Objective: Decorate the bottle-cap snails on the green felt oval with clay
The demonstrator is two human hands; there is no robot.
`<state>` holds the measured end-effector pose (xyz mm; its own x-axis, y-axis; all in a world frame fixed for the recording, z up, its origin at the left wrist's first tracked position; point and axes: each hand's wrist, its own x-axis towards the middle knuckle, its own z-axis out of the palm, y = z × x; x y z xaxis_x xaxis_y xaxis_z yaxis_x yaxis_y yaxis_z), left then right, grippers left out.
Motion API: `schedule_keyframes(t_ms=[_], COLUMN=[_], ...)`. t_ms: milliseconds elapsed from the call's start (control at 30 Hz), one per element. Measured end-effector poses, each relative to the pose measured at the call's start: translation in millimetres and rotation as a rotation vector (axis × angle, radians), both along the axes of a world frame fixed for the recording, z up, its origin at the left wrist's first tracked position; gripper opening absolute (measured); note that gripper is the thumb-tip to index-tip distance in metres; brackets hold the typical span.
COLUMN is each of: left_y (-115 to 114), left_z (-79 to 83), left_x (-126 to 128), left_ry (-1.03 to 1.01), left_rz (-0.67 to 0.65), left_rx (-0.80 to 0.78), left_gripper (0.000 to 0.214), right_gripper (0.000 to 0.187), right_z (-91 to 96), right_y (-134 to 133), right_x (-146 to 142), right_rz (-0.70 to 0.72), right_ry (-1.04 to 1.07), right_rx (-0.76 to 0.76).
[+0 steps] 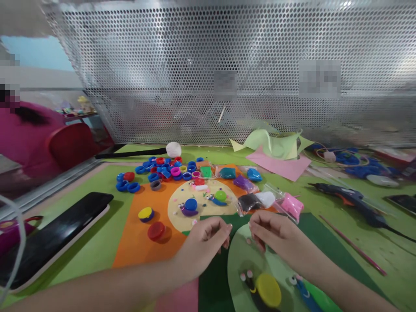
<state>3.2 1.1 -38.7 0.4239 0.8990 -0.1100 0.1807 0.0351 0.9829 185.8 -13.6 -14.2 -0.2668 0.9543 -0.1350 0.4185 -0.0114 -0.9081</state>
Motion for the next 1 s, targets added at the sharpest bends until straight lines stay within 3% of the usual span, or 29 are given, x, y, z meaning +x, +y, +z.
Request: schedule_keyframes(t_ms=[133, 433, 633, 767, 900, 1000], left_y=[-0.2, -0.6, -0.7, -0.9, -1.6, -2.4], left_z=[-0.7, -5.9, -8.0, -5.6, -1.0, 2.2], left_x=[0.0, -1.5, -0.8, -1.9, -1.7, -1.1], left_ry=[0.010, -0.075, -0.100, -0.069, -0.073, -0.069], left_rz=[0.004, -0.027, -0.023, -0.013, -0.040, -0.051], left_rx=[0.010, -0.012, -0.024, -0.030, 0.000, 0.008], left_gripper=[0.022, 0.011, 0.014, 0.018, 0.019, 0.021], right_gripper=[0.014, 0.009, 0.030, 0.032, 0.024, 0.014], right_z=[-3.7, 1.1, 0.1, 1.1, 2.8, -0.2], right_y=[-1.1, -1.8, -4.2, -6.9, -10.3, -12.9], right_x=[-0.1, 1.0, 0.6, 0.6, -0.6, -0.8], right_rz=[0.027, -0.002, 0.040, 0.029, 0.050, 0.101], right_ry=[-0.018, -0.209, -0.333, -0.353, -0.341, -0.381], right_rx=[0.025, 0.146, 0.238, 0.285, 0.342, 0.501])
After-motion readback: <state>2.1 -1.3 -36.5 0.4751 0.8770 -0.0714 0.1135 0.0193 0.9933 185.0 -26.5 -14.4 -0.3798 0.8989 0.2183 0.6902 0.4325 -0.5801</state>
